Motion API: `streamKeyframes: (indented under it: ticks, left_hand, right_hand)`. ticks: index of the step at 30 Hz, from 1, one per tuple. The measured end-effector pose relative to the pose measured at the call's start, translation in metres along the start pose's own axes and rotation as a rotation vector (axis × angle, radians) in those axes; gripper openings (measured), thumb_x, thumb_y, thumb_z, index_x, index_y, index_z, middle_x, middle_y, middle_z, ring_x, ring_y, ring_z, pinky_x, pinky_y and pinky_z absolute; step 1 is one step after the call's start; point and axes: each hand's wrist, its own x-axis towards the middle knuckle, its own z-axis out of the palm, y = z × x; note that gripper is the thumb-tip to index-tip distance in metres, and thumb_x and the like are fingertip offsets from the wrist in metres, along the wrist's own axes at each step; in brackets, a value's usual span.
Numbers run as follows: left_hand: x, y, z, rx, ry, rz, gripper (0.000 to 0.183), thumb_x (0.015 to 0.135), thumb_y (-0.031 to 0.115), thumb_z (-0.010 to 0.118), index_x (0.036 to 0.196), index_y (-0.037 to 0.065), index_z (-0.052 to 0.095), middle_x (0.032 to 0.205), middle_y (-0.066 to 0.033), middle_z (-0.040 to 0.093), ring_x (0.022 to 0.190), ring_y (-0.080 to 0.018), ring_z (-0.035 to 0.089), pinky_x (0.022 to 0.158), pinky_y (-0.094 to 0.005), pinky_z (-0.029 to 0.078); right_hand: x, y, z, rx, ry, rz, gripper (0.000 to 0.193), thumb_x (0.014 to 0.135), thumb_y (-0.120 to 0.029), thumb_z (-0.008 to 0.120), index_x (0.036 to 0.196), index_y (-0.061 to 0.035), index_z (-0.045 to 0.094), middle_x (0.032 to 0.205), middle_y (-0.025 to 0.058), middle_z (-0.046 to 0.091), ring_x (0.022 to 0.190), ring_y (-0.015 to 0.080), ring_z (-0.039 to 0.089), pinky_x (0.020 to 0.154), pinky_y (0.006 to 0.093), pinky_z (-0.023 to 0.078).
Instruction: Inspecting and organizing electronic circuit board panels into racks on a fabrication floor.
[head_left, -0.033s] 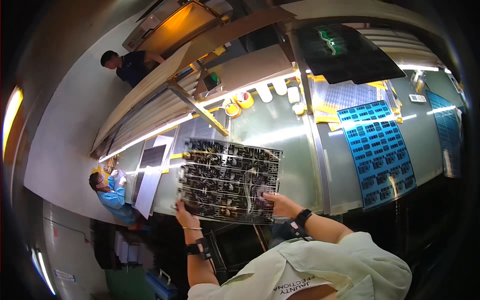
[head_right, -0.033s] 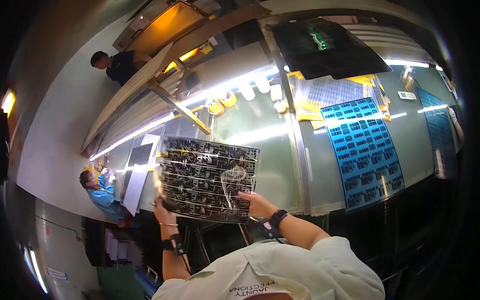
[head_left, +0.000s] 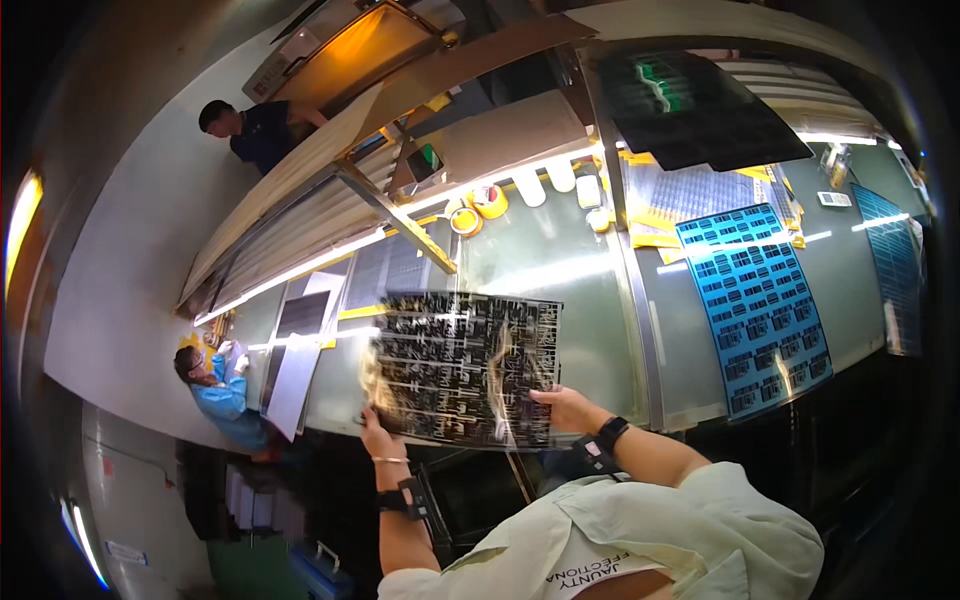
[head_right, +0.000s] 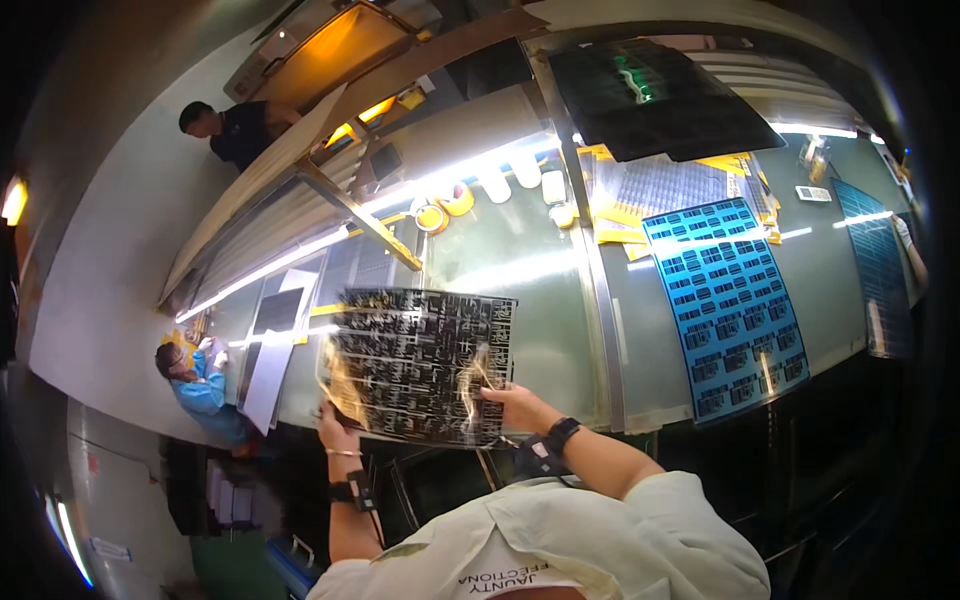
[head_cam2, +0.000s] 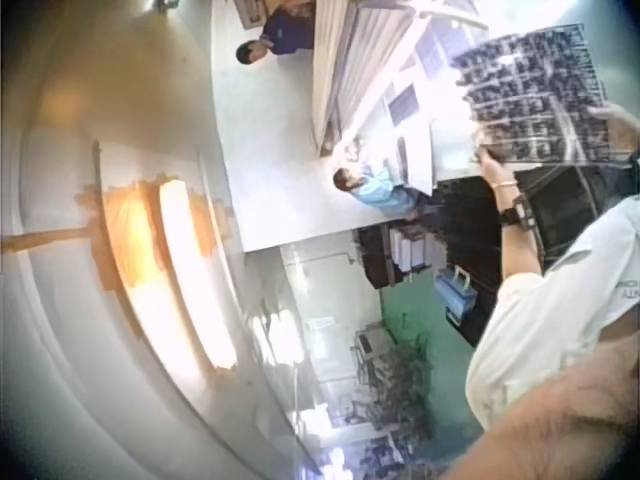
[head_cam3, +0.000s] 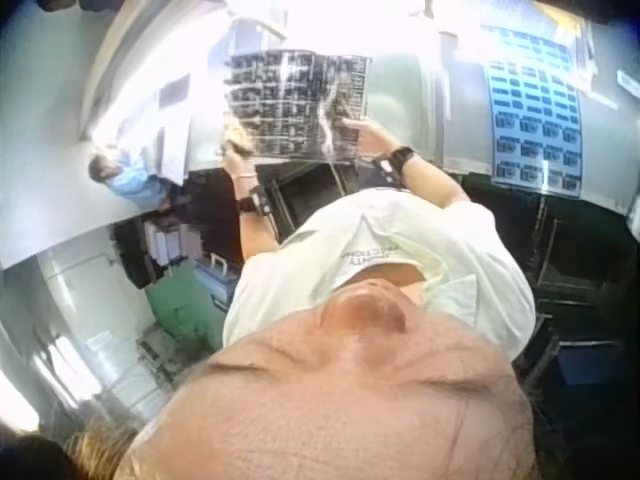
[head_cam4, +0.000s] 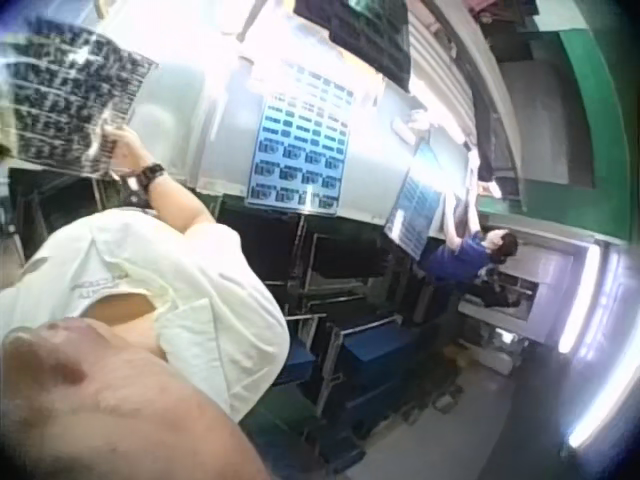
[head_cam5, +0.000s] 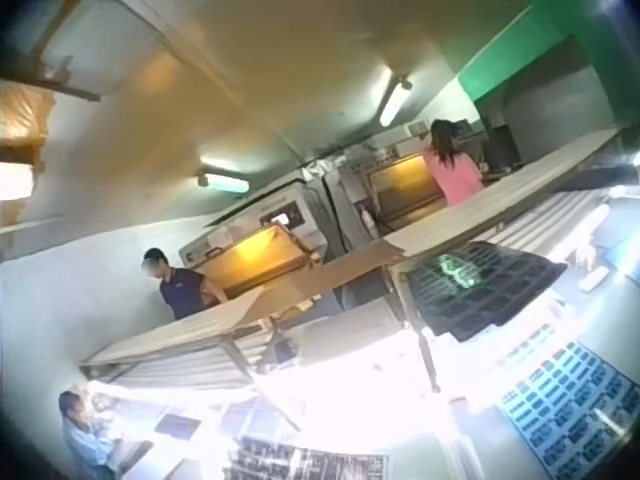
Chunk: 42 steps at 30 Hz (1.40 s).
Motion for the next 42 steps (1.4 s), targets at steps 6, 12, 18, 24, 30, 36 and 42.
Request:
streamKeyframes:
  ticks: [6,12,18,24,30,36,42]
  left_hand:
    - [0.032,-0.094,-0.037,0.384,-0.396,-0.468,0.012,0.084,0.011,0.057,0.096,0.008,0.055,0.083,-0.001,0.06,0.069,-0.014,0.06,0.057,-0.0297,0.052]
    - [0.064,-0.136,0.012,0.434,-0.8,-0.959,0.014,0.085,0.017,0.057,0.096,0.009,0.054,0.084,-0.0025,0.061,0.073,-0.0165,0.061,0.067,-0.035,0.051]
    - [0.046,-0.172,0.091,0.687,-0.934,-1.005,0.024,0.084,0.031,0.058,0.086,0.007,0.056,0.073,-0.0007,0.058,0.063,-0.0137,0.056,0.053,-0.0288,0.047]
    - [0.011,-0.226,0.117,0.991,-1.019,-0.479,0.031,0.083,0.027,0.059,0.061,0.006,0.054,0.054,0.004,0.045,0.053,-0.0069,0.042,0.044,-0.0246,0.032]
    - [-0.011,-0.235,0.115,0.993,-0.79,-0.383,0.021,0.082,0.018,0.06,0.07,0.002,0.056,0.061,0.0032,0.048,0.056,-0.0063,0.042,0.05,-0.0228,0.035]
    - [-0.041,-0.202,0.127,1.047,-0.742,-0.357,0.02,0.083,0.019,0.058,0.074,0.002,0.055,0.065,0.0017,0.049,0.06,-0.0077,0.044,0.054,-0.0247,0.039]
    - [-0.029,-0.214,0.12,1.128,-0.727,-0.314,0.019,0.083,0.018,0.058,0.075,0.001,0.056,0.068,0.0003,0.052,0.063,-0.0092,0.045,0.055,-0.0272,0.04]
  right_hand:
    - [-0.002,-0.035,-0.043,-0.746,0.409,-0.409,0.009,0.08,-0.007,0.061,0.084,0.0005,0.06,0.075,0.0017,0.06,0.069,0.0082,0.053,0.064,0.0256,0.044]
    - [-0.071,-0.042,-0.05,-0.643,0.735,-0.569,0.016,0.076,-0.01,0.066,0.082,0.0033,0.061,0.071,0.0016,0.062,0.065,0.0088,0.052,0.062,0.0263,0.043]
    - [-0.127,-0.05,-0.045,-1.1,1.046,-0.553,0.029,0.072,-0.019,0.071,0.085,0.0041,0.06,0.068,0.0063,0.059,0.061,0.0135,0.051,0.058,0.0295,0.041]
    - [-0.17,-0.067,-0.104,-1.176,1.06,-0.591,0.022,0.076,-0.017,0.067,0.078,0.0015,0.056,0.065,0.008,0.059,0.059,0.0142,0.056,0.057,0.0288,0.045]
    - [-0.324,-0.055,-0.207,-0.687,2.117,-0.692,0.029,0.073,-0.025,0.069,0.075,-0.0052,0.048,0.061,0.0068,0.052,0.053,0.0195,0.05,0.051,0.0315,0.043]
    - [-0.349,-0.056,-0.242,0.274,1.267,-0.682,0.026,0.08,-0.035,0.063,0.081,-0.0121,0.051,0.071,0.0007,0.054,0.059,0.0138,0.052,0.054,0.026,0.041]
    - [-0.341,-0.071,-0.224,0.105,1.37,-0.684,0.02,0.079,-0.029,0.065,0.082,-0.0129,0.053,0.071,-0.0005,0.053,0.058,0.0103,0.049,0.051,0.0235,0.038]
